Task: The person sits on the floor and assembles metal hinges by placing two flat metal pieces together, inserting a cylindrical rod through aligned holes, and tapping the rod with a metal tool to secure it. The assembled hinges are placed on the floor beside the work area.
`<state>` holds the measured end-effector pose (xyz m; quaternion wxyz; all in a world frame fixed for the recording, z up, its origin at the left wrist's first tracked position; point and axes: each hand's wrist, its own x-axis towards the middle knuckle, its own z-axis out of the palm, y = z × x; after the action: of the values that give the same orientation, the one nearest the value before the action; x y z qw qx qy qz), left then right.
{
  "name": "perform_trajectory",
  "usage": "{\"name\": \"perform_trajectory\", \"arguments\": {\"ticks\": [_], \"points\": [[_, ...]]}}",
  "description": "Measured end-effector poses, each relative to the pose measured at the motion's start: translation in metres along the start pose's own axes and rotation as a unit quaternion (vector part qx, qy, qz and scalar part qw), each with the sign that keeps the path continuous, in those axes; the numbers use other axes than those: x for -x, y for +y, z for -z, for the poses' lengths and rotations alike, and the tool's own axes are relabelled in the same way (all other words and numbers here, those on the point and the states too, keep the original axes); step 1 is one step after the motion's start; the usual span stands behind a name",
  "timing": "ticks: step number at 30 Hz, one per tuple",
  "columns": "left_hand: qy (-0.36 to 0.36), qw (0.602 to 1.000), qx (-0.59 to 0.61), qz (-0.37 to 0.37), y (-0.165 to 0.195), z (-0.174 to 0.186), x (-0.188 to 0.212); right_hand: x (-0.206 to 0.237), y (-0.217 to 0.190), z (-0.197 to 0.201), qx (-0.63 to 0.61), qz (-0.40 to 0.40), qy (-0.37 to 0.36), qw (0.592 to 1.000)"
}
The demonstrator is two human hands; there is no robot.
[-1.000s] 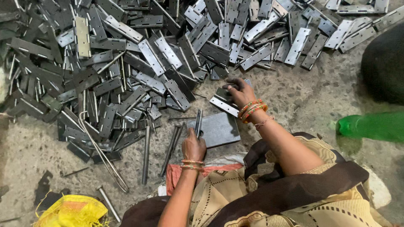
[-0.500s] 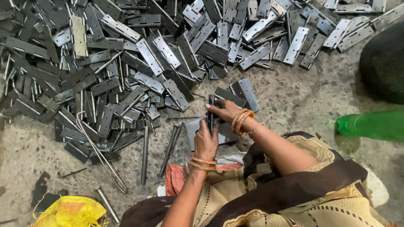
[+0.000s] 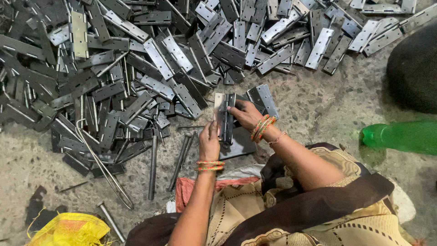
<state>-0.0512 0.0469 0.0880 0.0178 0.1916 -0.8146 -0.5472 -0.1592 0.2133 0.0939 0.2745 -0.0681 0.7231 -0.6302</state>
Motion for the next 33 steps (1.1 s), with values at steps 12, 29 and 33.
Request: {"name": "perform_trajectory", "arguments": {"ticks": [12, 29, 33], "points": [[0.007, 0.992, -0.019, -0.124, 0.057, -0.015, -0.033, -0.002, -0.034, 0.035, -0.181, 0.007, 0.083, 0.980], [0.022, 0.935, 0.154, 0.318, 0.022, 0.003, 0.036, -0.015, -0.026, 0.058, -0.297, 0.024, 0.153, 0.942], [-0.011, 0.935, 0.210, 0.285, 0.003, 0.003, 0.027, -0.014, -0.025, 0.060, -0.307, 0.011, 0.155, 0.939]]}}
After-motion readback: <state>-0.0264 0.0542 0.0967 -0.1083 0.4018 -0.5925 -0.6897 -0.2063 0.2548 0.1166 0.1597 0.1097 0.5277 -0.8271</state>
